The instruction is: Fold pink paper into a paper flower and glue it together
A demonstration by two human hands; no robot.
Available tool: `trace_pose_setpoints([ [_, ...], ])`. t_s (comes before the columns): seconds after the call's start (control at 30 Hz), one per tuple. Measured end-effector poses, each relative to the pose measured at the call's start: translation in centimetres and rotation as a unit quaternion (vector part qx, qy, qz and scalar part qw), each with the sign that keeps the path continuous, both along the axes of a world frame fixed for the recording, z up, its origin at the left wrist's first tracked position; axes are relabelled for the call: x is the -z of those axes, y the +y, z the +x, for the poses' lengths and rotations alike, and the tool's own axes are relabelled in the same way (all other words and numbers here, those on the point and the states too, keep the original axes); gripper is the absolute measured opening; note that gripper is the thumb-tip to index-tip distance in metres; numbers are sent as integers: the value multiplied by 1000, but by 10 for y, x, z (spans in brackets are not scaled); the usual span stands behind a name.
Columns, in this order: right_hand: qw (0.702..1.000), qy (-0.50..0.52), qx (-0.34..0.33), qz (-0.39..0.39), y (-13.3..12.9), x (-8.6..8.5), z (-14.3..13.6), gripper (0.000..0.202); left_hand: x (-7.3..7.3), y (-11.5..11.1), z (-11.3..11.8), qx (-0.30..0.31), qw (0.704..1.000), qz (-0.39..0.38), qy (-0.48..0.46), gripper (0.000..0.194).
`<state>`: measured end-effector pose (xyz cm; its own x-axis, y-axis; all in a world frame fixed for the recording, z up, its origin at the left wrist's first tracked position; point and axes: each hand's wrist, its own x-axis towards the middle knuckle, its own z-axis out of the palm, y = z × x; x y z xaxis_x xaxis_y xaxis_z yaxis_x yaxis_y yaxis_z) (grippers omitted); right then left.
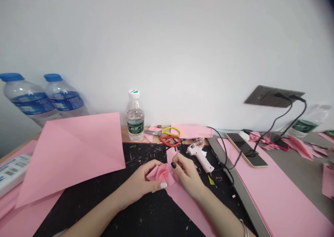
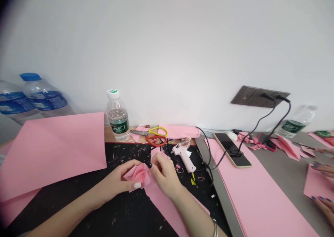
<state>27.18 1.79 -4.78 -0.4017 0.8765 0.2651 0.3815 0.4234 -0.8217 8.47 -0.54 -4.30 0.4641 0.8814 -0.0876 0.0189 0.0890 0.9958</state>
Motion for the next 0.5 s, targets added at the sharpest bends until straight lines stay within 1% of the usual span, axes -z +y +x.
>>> trace_pose_setpoints([
  [0.07, 998, -19, -49, 18, 0, -2, 1, 22, -2, -1, 0, 31, 999, 24, 10, 36],
  [0.13, 995, -51, -83, 30, -2, -4, 0, 21, -2, -3, 1, 37, 998, 42, 29, 39],
  [0.23, 989, -94, -105, 35, -3, -7, -1, 22, 0, -5, 0, 26, 996, 51, 69, 38],
  [0.33, 987, -104, -119, 30, -3, -11, -1, 24, 1, -5, -1, 30, 996, 46, 71, 33],
  [0.43, 989, -72, -129, -12, -2, -12, -1, 27, 1, -4, -2, 44, 998, 25, 32, 31],
  [0.5, 989, -32, -129, -61, -2, -11, -1, 31, 0, -4, -2, 59, 998, -12, -8, 31],
])
